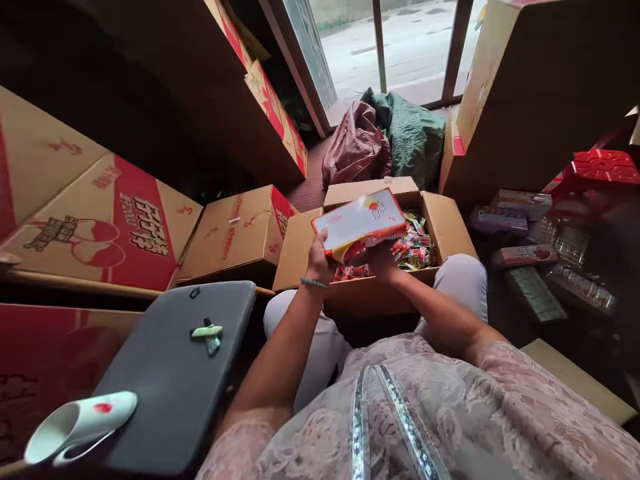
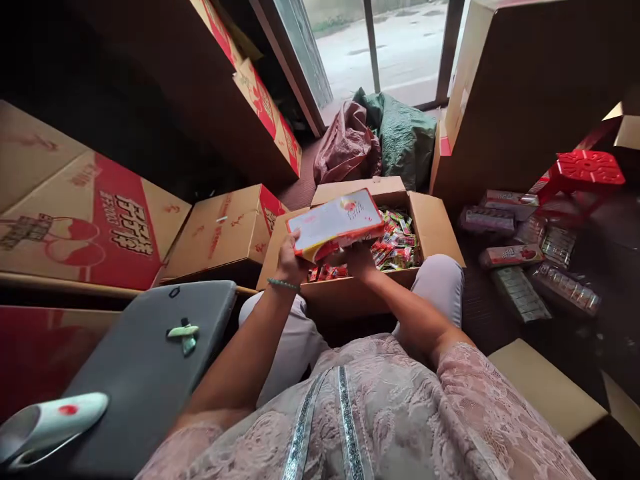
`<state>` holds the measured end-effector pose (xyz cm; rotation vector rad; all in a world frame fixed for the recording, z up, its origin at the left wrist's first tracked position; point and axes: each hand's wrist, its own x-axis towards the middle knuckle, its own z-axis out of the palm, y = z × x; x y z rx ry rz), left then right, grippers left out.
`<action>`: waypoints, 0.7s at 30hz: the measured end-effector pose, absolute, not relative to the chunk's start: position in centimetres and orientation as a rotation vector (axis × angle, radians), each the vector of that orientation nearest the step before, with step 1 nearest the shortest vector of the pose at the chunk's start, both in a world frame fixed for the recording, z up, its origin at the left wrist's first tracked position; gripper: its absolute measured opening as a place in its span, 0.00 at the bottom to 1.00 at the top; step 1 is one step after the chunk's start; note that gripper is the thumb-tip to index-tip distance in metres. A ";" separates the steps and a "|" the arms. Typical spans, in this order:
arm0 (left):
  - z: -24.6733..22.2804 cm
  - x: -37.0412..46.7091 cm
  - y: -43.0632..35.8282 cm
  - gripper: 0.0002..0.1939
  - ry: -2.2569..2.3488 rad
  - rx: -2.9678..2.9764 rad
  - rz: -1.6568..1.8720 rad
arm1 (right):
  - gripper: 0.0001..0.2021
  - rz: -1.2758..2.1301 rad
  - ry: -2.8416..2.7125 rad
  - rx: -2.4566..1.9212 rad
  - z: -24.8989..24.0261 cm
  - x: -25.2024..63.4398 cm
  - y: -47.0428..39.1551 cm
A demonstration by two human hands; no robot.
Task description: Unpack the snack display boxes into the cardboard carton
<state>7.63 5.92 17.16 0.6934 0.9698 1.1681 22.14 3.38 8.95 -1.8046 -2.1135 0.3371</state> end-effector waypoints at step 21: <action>14.4 5.6 9.0 0.33 1.150 0.643 0.787 | 0.16 -0.110 -1.614 -1.305 6.9 28.4 3.7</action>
